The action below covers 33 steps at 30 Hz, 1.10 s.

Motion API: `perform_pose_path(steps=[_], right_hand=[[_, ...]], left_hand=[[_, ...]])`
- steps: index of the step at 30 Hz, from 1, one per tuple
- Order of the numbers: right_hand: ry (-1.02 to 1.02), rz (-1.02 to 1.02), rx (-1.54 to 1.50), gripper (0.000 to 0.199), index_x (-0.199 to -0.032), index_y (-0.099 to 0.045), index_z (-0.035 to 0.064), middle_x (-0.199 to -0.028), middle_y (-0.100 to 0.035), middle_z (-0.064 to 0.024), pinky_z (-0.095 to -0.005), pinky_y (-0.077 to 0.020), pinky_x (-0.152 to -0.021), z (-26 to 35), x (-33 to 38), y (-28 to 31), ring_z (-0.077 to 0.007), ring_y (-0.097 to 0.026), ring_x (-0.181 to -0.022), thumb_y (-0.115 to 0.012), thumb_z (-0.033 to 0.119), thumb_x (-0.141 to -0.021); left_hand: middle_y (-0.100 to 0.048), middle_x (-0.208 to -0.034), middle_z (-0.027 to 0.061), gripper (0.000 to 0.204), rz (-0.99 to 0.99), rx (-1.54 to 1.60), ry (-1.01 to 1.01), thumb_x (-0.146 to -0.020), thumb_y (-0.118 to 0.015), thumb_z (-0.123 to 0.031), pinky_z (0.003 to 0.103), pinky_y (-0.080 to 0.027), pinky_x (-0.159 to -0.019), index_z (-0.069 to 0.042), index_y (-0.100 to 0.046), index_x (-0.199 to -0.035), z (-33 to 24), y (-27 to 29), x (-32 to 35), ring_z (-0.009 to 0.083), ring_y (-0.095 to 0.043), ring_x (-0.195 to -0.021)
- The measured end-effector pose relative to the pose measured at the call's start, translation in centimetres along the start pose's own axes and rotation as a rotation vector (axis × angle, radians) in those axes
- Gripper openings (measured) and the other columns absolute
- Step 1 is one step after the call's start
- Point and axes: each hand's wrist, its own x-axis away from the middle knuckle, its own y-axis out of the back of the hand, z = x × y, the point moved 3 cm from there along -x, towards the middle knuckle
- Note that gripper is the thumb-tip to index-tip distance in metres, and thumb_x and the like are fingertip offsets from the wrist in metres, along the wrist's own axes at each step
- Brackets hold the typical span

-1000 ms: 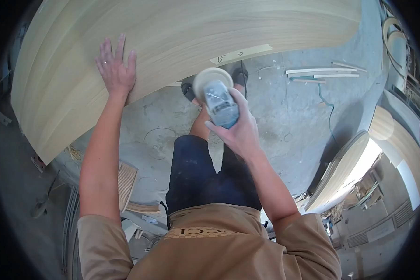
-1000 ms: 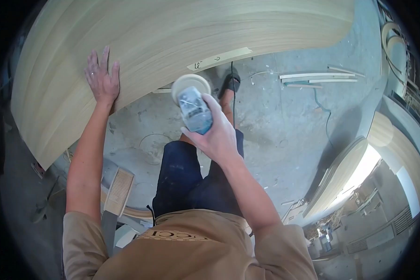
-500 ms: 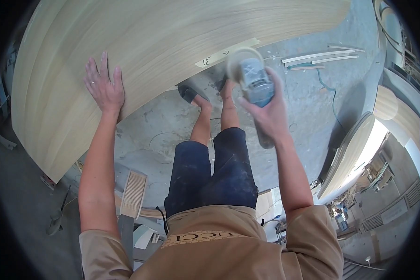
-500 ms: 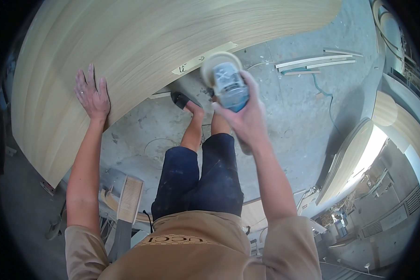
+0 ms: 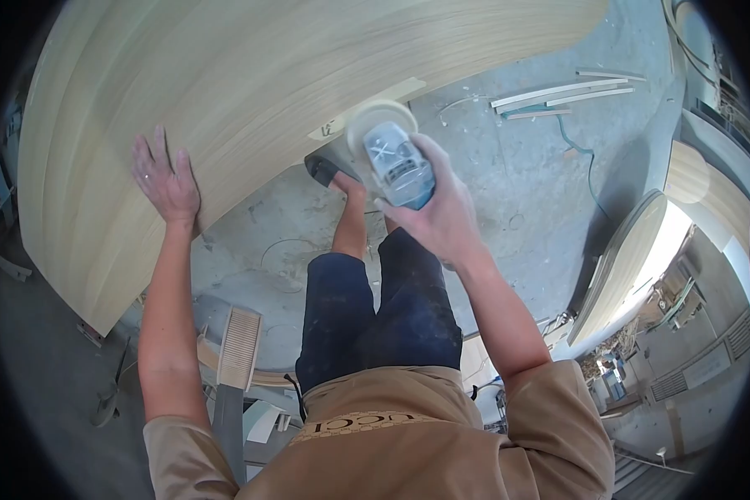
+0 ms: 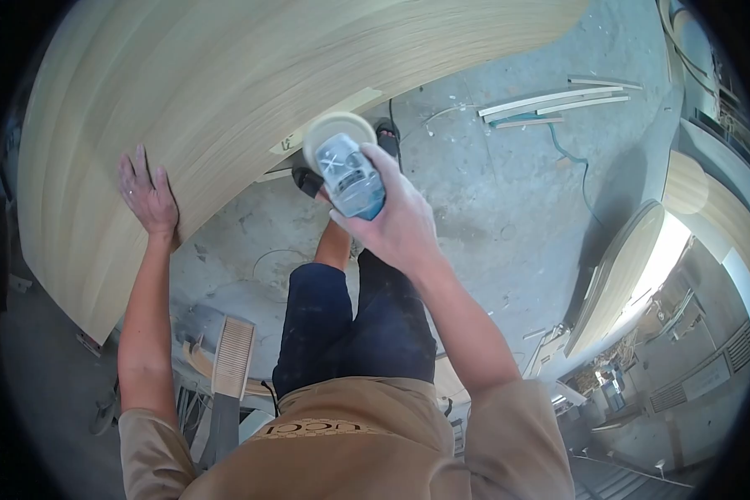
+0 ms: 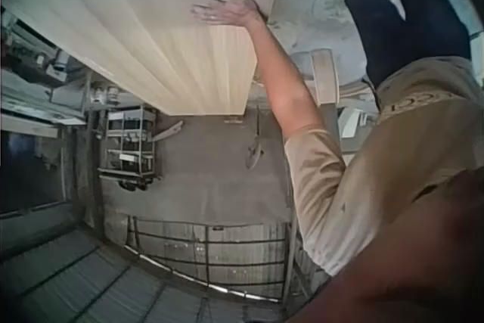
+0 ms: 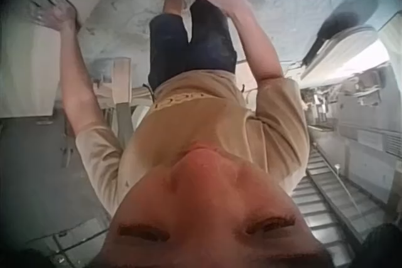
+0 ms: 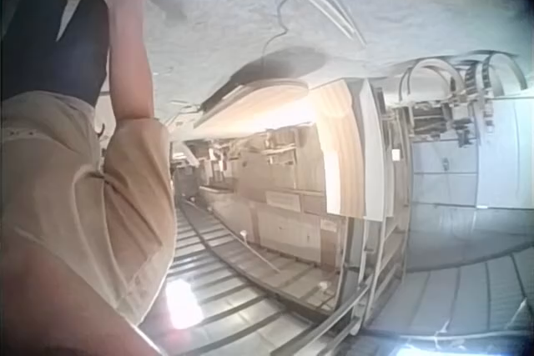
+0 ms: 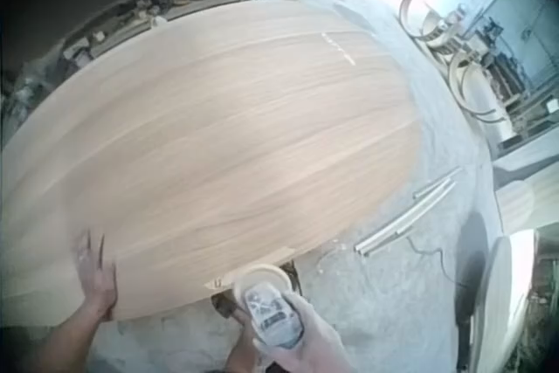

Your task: Sand a wooden tabletop using a power orbital sander.

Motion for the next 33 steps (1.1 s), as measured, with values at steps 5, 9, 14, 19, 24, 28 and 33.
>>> perform_pose_path(steps=[5,9,14,19,24,28,33], right_hand=[[0.022,-0.157,-0.128,0.091,-0.153,-0.044,0.0103,-0.133,-0.068,-0.0221,-0.0419,-0.0537,-0.102,-3.4,-2.2,6.2,-0.0317,-0.069,-0.123,-0.093,0.024,-0.076],[0.081,-0.212,-0.094,0.092,-0.154,-0.042,0.0074,-0.138,-0.064,-0.0206,-0.0401,-0.0507,-0.107,-5.2,-4.2,11.0,-0.0279,-0.064,-0.127,-0.093,0.023,-0.079],[-0.026,-0.319,-0.050,0.093,-0.155,-0.038,0.0028,-0.141,-0.058,-0.0178,-0.0382,-0.0499,-0.107,-7.1,-5.7,15.7,-0.0244,-0.060,-0.125,-0.091,0.020,-0.081],[-0.007,-0.317,-0.159,0.096,-0.155,-0.036,0.0009,-0.139,-0.057,-0.0195,-0.0395,-0.0476,-0.109,-6.7,-5.2,13.9,-0.0260,-0.059,-0.126,-0.092,0.025,-0.080],[0.042,-0.051,-0.019,0.093,-0.154,-0.043,0.0122,-0.135,-0.066,-0.0233,-0.0451,-0.0533,-0.103,-3.9,-4.0,10.2,-0.0388,-0.067,-0.123,-0.092,0.027,-0.076],[0.063,-0.113,-0.013,0.093,-0.153,-0.043,0.0113,-0.134,-0.067,-0.0226,-0.0448,-0.0535,-0.103,-5.0,-4.7,11.7,-0.0386,-0.068,-0.124,-0.091,0.027,-0.076],[-0.014,-0.219,-0.158,0.095,-0.156,-0.039,0.0058,-0.139,-0.060,-0.0188,-0.0398,-0.0495,-0.108,-8.0,-7.3,18.4,-0.0252,-0.059,-0.129,-0.092,0.020,-0.079]], left_hand=[[-0.034,-0.168,0.0243,0.060,0.006,-0.009,-0.007,-0.106,-0.055,-0.042,0.057,-0.017,-0.127,-0.022,-0.045,-0.162,-0.5,0.6,-0.2,0.0441,-0.030,-0.156],[-0.032,-0.170,0.0230,0.061,0.021,-0.023,0.001,-0.107,-0.052,-0.043,0.057,-0.016,-0.128,-0.021,-0.044,-0.163,-0.6,0.4,-0.1,0.0437,-0.028,-0.157],[-0.031,-0.171,0.0214,0.061,0.036,-0.037,0.013,-0.107,-0.050,-0.044,0.057,-0.016,-0.128,-0.021,-0.043,-0.163,-0.6,0.3,-0.1,0.0430,-0.027,-0.157],[-0.030,-0.171,0.0224,0.061,0.045,-0.043,-0.010,-0.108,-0.049,-0.044,0.057,-0.016,-0.128,-0.019,-0.043,-0.163,-0.4,0.8,-0.1,0.0427,-0.027,-0.157],[-0.030,-0.170,0.0250,0.060,0.067,-0.068,-0.034,-0.110,-0.045,-0.041,0.055,-0.018,-0.128,-0.013,-0.041,-0.164,-0.3,0.7,-0.2,0.0420,-0.026,-0.157],[-0.029,-0.170,0.0249,0.060,0.080,-0.082,-0.022,-0.111,-0.042,-0.042,0.055,-0.018,-0.128,-0.013,-0.040,-0.164,-0.3,0.6,-0.4,0.0413,-0.026,-0.158],[-0.027,-0.171,0.0251,0.060,0.078,-0.082,-0.014,-0.111,-0.041,-0.042,0.055,-0.017,-0.128,-0.013,-0.039,-0.164,-0.3,0.5,-0.2,0.0414,-0.026,-0.158]])
